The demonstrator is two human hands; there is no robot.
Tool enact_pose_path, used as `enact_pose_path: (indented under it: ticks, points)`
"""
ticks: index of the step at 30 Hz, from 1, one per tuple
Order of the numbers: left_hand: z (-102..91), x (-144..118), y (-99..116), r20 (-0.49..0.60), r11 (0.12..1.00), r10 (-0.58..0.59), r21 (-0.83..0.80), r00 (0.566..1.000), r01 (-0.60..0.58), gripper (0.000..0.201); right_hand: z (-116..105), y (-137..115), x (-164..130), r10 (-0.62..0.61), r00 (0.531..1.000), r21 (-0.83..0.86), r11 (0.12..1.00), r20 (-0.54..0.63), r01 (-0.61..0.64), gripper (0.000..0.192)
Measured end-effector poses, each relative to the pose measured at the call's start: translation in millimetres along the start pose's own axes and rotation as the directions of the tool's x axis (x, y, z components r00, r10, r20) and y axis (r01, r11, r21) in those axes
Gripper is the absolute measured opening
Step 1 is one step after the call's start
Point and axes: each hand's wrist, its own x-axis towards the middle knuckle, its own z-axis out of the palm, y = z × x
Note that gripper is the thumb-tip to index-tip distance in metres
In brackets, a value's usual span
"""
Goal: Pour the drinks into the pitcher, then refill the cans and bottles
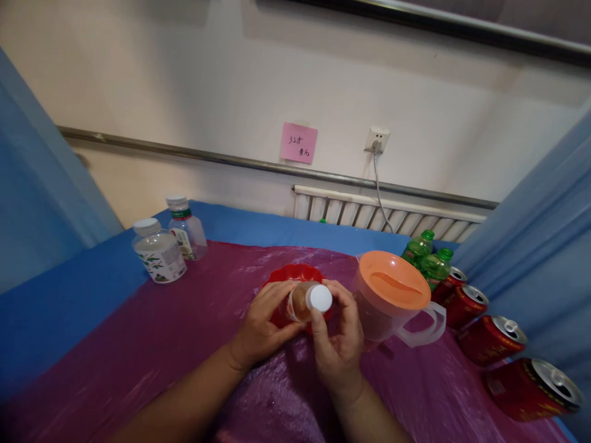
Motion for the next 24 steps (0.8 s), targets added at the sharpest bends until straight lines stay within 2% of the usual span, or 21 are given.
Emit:
enact_pose_path:
  ticks: [5,9,18,20,24]
  points:
    - [-0.7,0.6,1.5,-0.005,1.0,-0.003,0.0,1.0,0.003,0.065,0.1,-1.3,-1.0,0.017,1.0,0.063,0.998,-0.004,-0.017,0.039]
    - [-1.7,1.6,3.0,0.001,1.0,-0.013,-0.001,1.0,0.013,0.064,-3.1,-1.3,-3.1,0.028,0.999,-0.02,0.999,0.039,-0.027,0.046]
    - [-1.4,1.6,4.3,0.018,0.999,-0.024,-0.028,1.0,0.025,0.062,-3.4,1.7,0.2,-0.013,1.0,-0.054,0.998,0.026,0.014,0.04]
    - [-1.7,2.1,4.7,0.005,0.997,-0.066,-0.044,0.998,0.066,0.063,-3.0,2.4,-0.5,0.018,0.999,-0.046,0.999,0.042,-0.016,0.044]
    - [-3.9,4.6,4.5,-0.031,0.967,-0.225,-0.132,0.974,0.219,0.06,-2.3,2.1,-1.9,0.075,0.987,-0.068,0.996,0.142,-0.066,0.059]
